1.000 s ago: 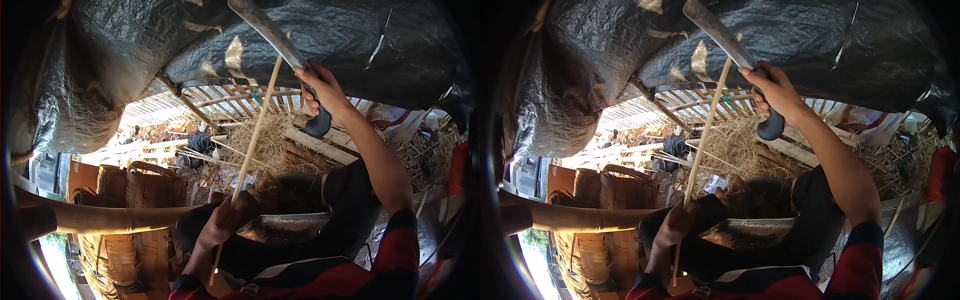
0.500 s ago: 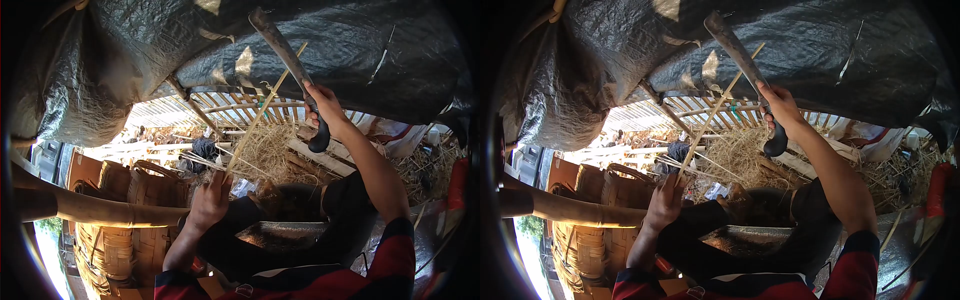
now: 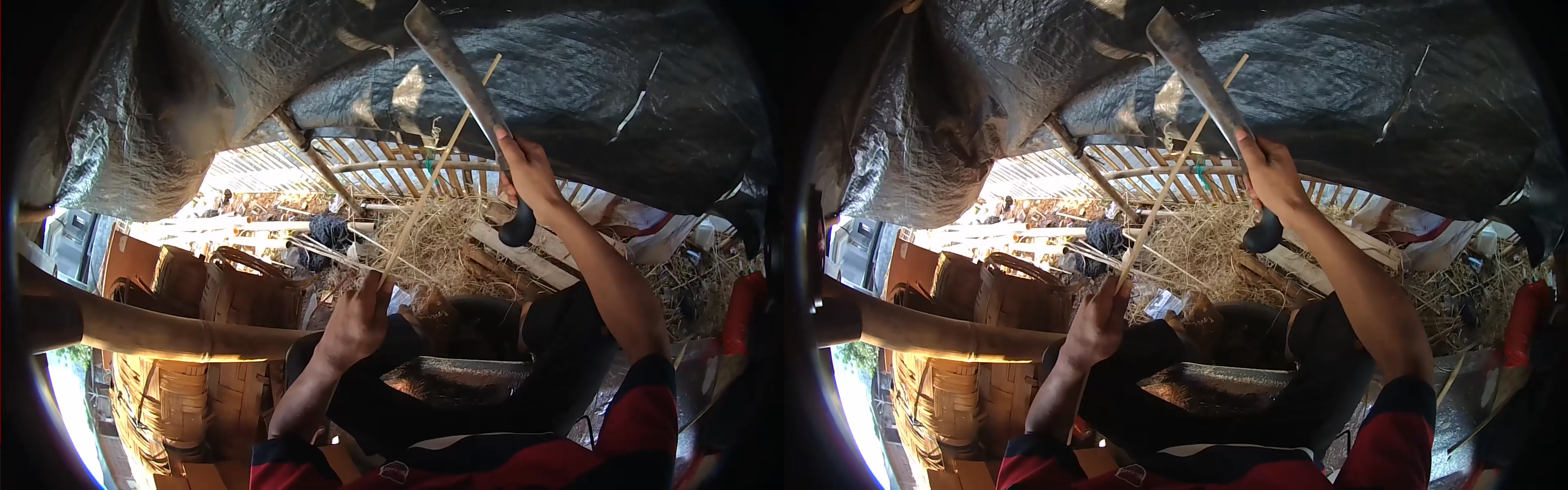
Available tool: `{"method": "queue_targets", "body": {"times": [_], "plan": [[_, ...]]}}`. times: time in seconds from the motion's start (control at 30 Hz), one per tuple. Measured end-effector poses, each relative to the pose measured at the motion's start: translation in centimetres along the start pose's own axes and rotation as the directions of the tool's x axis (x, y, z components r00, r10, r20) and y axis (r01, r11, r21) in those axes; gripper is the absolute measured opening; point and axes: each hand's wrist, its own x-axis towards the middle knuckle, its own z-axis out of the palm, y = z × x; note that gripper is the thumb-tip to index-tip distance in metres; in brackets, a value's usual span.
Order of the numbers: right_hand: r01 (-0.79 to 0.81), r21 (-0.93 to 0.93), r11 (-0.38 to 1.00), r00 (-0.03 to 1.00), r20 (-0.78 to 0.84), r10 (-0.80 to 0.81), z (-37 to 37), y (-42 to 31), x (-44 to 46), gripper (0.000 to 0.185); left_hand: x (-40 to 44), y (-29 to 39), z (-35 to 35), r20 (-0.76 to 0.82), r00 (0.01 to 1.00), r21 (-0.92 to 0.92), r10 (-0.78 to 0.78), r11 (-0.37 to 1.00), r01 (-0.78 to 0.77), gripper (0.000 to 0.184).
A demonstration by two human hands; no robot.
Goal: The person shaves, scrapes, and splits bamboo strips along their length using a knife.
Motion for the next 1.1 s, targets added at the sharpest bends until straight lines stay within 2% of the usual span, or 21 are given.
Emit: {"method": "queue_targets", "body": {"times": [0.07,0.13,0.17,0.23,0.27,0.33,0.37,0.4,0.43,0.47,0.57,0.67,0.73,0.77,0.8,0.83,0.87,0.93,1.0,1.07,1.1], "plan": [[-0.019,-0.244,0.970,0.982,0.175,0.063,0.8,0.6,-1.7,0.058,0.2,0.2,0.1,0.018,0.999,-0.021,-0.032,0.999,0.032,0.016],[0.099,-0.381,0.920,0.965,0.264,0.006,2.0,1.1,-2.6,0.060,-0.3,0.0,-0.3,0.119,0.987,0.070,-0.110,0.992,0.102,0.014],[0.098,-0.339,0.936,0.965,0.261,-0.006,2.0,1.1,-1.8,0.060,-0.5,-0.2,-0.3,0.130,0.986,0.072,-0.108,0.992,0.099,0.014],[0.110,-0.233,0.966,0.974,0.221,-0.058,1.9,0.7,-0.4,0.060,-1.6,-0.7,-0.4,0.095,0.987,0.297,0.131,0.943,-0.154,0.014],[-0.034,-0.162,0.986,0.989,0.136,0.057,1.6,-0.2,-0.5,0.055,-1.6,-0.7,-0.3,0.088,0.989,0.301,0.120,0.943,-0.141,0.014],[-0.071,-0.033,0.997,0.993,0.096,0.073,2.2,0.4,-0.6,0.050,-1.4,-0.2,0.3,0.025,0.998,0.004,-0.050,0.999,0.050,0.014],[-0.083,-0.101,0.991,0.983,0.155,0.098,2.5,0.3,-1.3,0.051,-1.0,0.3,0.0,0.067,0.983,-0.014,-0.171,0.985,0.173,0.013],[-0.093,-0.166,0.982,0.970,0.206,0.127,2.9,0.3,-2.5,0.053,-0.8,0.2,0.1,0.064,0.984,-0.018,-0.166,0.986,0.167,0.013],[0.007,-0.335,0.942,0.946,0.307,0.102,3.4,1.2,-3.1,0.056,-0.9,0.1,0.0,0.063,0.986,-0.004,-0.154,0.988,0.155,0.011],[0.069,-0.415,0.907,0.942,0.328,0.078,3.9,1.6,-3.2,0.057,-1.0,0.0,0.0,0.062,0.987,0.011,-0.147,0.989,0.146,0.010],[0.025,-0.344,0.939,0.962,0.264,0.071,3.5,0.4,-2.0,0.057,-1.7,-0.4,-0.2,0.066,0.980,0.012,-0.188,0.982,0.188,0.010],[-0.123,-0.084,0.989,0.980,0.145,0.135,3.4,0.8,-0.8,0.057,-1.8,-0.1,0.1,0.045,0.981,-0.067,-0.191,0.979,0.194,0.010],[-0.087,-0.327,0.941,0.951,0.253,0.176,4.4,1.2,-3.1,0.058,-1.2,0.0,0.2,0.069,0.977,-0.071,-0.203,0.976,0.207,0.009],[0.089,-0.361,0.928,0.930,0.363,0.052,5.1,1.3,-4.9,0.058,-1.0,0.3,0.3,0.104,0.971,-0.077,-0.214,0.972,0.223,0.009],[0.132,-0.385,0.914,0.945,0.326,0.000,5.4,1.5,-4.8,0.057,-0.9,0.4,0.4,0.107,0.972,-0.081,-0.211,0.972,0.220,0.009],[0.172,-0.411,0.895,0.956,0.288,-0.052,5.6,1.3,-4.7,0.057,-0.9,0.3,0.2,0.060,0.988,-0.014,-0.142,0.990,0.143,0.010],[-0.002,-0.388,0.922,0.933,0.332,0.142,5.3,0.6,-4.0,0.057,-1.3,0.4,0.0,0.018,0.997,0.056,-0.079,0.995,0.078,0.010],[-0.073,-0.133,0.988,0.966,0.236,0.103,4.7,0.3,-2.9,0.055,-1.9,0.1,0.1,0.013,0.991,0.018,-0.134,0.991,0.133,0.010],[-0.126,-0.049,0.991,0.976,0.171,0.132,4.6,0.6,-2.7,0.055,-2.1,0.3,0.3,0.015,0.983,-0.029,-0.184,0.982,0.184,0.010],[-0.106,-0.248,0.963,0.945,0.278,0.175,5.6,1.2,-4.9,0.056,-1.1,0.5,0.5,0.050,0.975,-0.089,-0.217,0.971,0.221,0.010],[0.063,-0.363,0.930,0.906,0.412,0.099,6.1,1.3,-6.1,0.057,-1.1,0.5,0.6,0.049,0.975,-0.091,-0.215,0.972,0.219,0.010]]}}
